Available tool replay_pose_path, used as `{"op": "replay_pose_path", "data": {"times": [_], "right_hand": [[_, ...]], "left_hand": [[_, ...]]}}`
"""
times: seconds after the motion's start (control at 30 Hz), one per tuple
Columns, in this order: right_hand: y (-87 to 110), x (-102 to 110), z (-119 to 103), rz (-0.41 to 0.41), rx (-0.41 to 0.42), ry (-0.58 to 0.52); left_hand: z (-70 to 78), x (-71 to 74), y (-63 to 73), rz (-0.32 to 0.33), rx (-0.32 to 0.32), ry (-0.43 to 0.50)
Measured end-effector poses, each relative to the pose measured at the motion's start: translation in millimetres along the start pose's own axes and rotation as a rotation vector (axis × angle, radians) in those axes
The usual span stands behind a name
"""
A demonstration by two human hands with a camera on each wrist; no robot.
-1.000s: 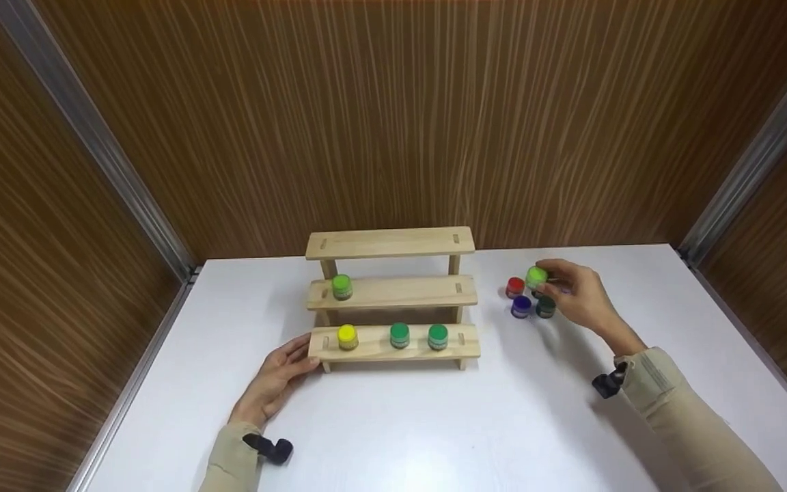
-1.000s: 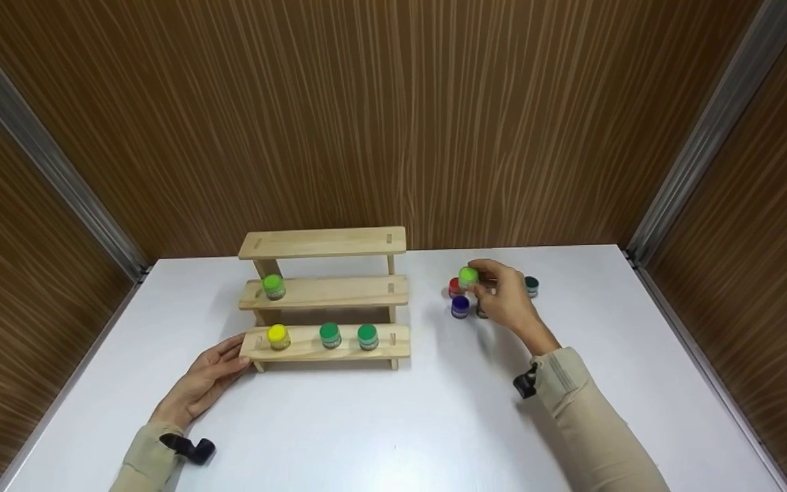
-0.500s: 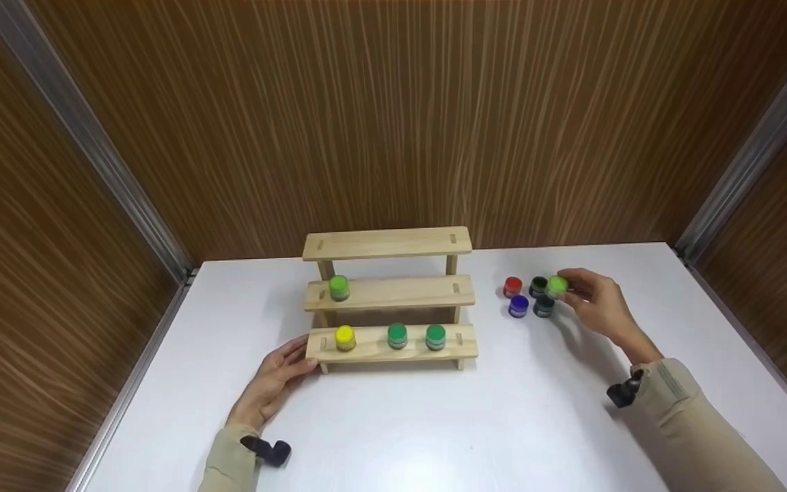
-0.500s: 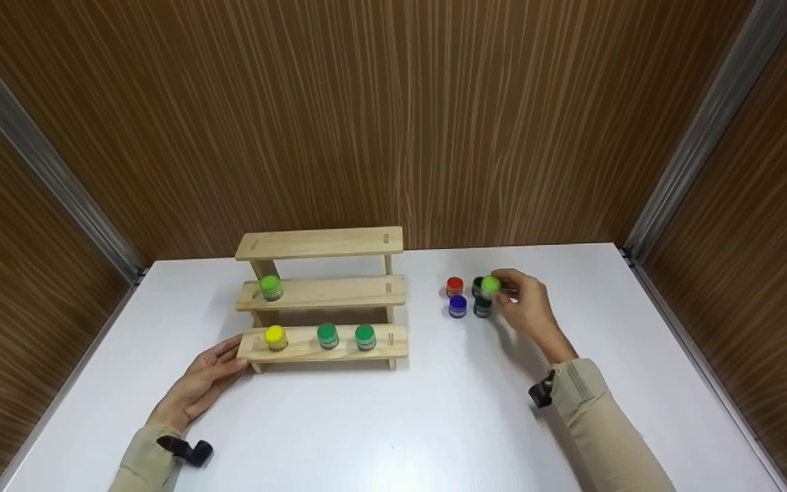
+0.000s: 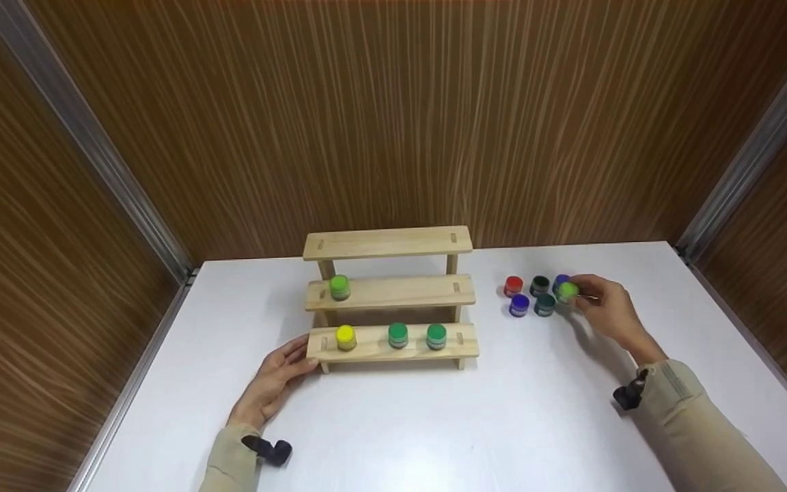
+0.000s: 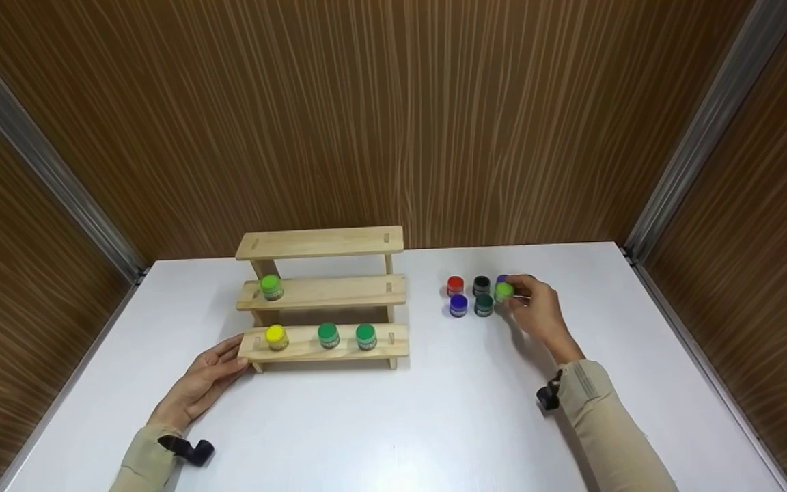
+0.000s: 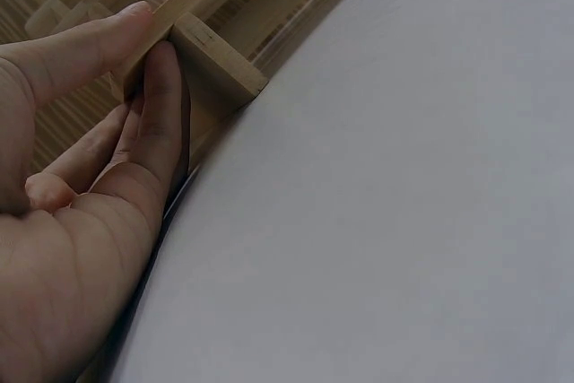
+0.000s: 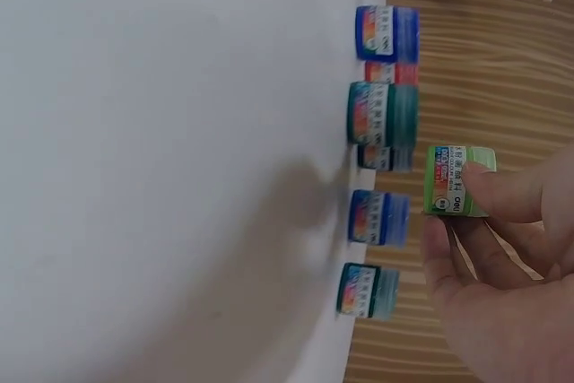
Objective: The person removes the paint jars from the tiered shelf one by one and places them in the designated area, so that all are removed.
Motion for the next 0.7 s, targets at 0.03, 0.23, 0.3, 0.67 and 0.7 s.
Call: {"op": "replay_pose_path", "data": {"times": [0.03,0.23,0.3,0.67,0.7], "right_hand": [[-0.3,0.1,2.2,-0.001,-0.008,0.003],[-3.0,-4.0,15.8,-0.021,-0.070,0.035],[-4.4,-5.3,19.2,-0.024,-0.085,0.045],[-3.8,-11.7,27.8,-0.051,-0.103,0.063],[-3.4,-12.3,28.8,-0.055,-0.103,0.064]], "left_hand": [[0.1,-0.2,-0.2,-0.002,-0.001,-0.003],[-0.4,0.5,-1.0,0.004,0.020,0.009],[-0.3,0.3,-1.6,0.004,0.023,0.018],[-0.1,1.1,0.5,0.008,0.010,0.013],[0.1,1.2,0.7,0.010,0.011,0.013]]}}
Point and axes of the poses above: each hand's wrist, its own y-axis away from the middle knuckle, its own x-axis out of the back of the hand, z = x × y, the point moved 10 cm from there along -y, towards the middle knuckle, and after that the axes turned 6 degrees about -x, right-handed, at the moved point
